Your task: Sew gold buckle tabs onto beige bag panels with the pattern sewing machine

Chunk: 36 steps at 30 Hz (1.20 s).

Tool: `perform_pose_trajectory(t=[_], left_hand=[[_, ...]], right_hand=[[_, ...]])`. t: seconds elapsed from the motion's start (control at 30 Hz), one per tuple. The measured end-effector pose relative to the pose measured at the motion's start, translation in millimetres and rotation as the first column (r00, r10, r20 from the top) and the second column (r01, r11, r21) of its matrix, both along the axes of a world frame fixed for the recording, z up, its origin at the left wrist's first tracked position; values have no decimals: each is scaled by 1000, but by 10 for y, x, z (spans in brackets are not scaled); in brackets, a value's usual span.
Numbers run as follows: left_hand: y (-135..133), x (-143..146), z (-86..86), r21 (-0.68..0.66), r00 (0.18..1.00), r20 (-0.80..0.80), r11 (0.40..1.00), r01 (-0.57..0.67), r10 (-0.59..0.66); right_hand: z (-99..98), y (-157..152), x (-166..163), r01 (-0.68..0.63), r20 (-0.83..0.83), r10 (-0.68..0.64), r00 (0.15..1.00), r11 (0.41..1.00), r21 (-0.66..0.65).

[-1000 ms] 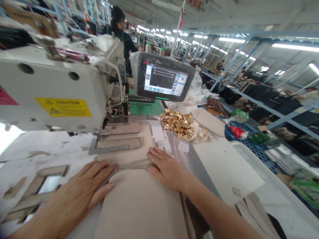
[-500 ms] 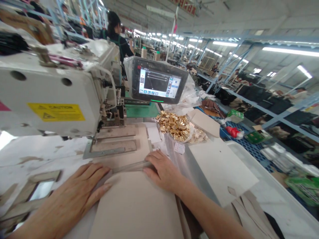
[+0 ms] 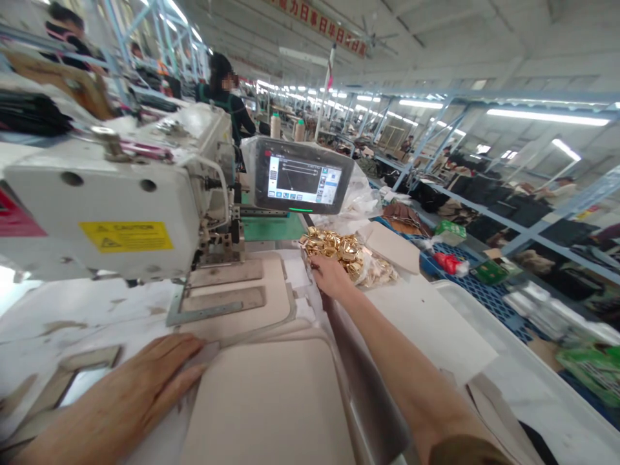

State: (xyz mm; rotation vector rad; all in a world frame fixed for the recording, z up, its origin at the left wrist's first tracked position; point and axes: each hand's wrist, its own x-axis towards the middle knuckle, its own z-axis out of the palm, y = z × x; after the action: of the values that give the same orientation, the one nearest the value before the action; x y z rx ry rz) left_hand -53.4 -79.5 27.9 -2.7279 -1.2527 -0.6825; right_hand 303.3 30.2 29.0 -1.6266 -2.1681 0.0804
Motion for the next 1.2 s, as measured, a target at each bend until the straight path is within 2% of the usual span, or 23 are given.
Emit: perform_pose_trajectory(t=[0.07,0.13,0.23,0.37,0.53,0.77,0.9,0.97,1.07,1.13,1.2], left_hand=[[-3,-57,-54,1,1000,-2,1000,0,0],[-3,-107,-126,32,998,-15,997,64,-64],[17,-142,-219,142,983,-81,974,176,-166],[56,-114,-207,225,972,-147,951,213,-183],[67,-82,-120,332,961,-199,909,252,-194],[59,-103,-184,251,972,-147,943,218,-185],[55,-77,-158,305,965,-147,918,255,-219],[61,-51,-127,243,969,-124,940,239,-214],[56,-35,-24,-15,992,-75,995,97,-98],[26,-62,102,-177,997,-73,984,-8,-5],[-4,-125,263,-340,994,-73,936,-97,76]], right_hand=[[-15,53,-64,-22,-8,23,1000,999,46],[-51,-18,-187,-117,-16,119,993,990,80],[-148,-168,-385,-244,60,244,968,970,-5],[-268,-172,-557,-151,218,181,959,978,-145],[-233,-114,-656,-97,310,126,942,989,-108],[-213,-161,-686,-96,346,115,931,993,-70],[-229,-100,-624,-121,304,131,944,991,-52],[-190,0,-518,-123,239,124,963,992,-17],[-100,165,-290,-56,179,44,983,997,62],[-73,228,-141,-25,206,9,979,997,78],[-127,273,-6,-60,244,37,969,994,86]])
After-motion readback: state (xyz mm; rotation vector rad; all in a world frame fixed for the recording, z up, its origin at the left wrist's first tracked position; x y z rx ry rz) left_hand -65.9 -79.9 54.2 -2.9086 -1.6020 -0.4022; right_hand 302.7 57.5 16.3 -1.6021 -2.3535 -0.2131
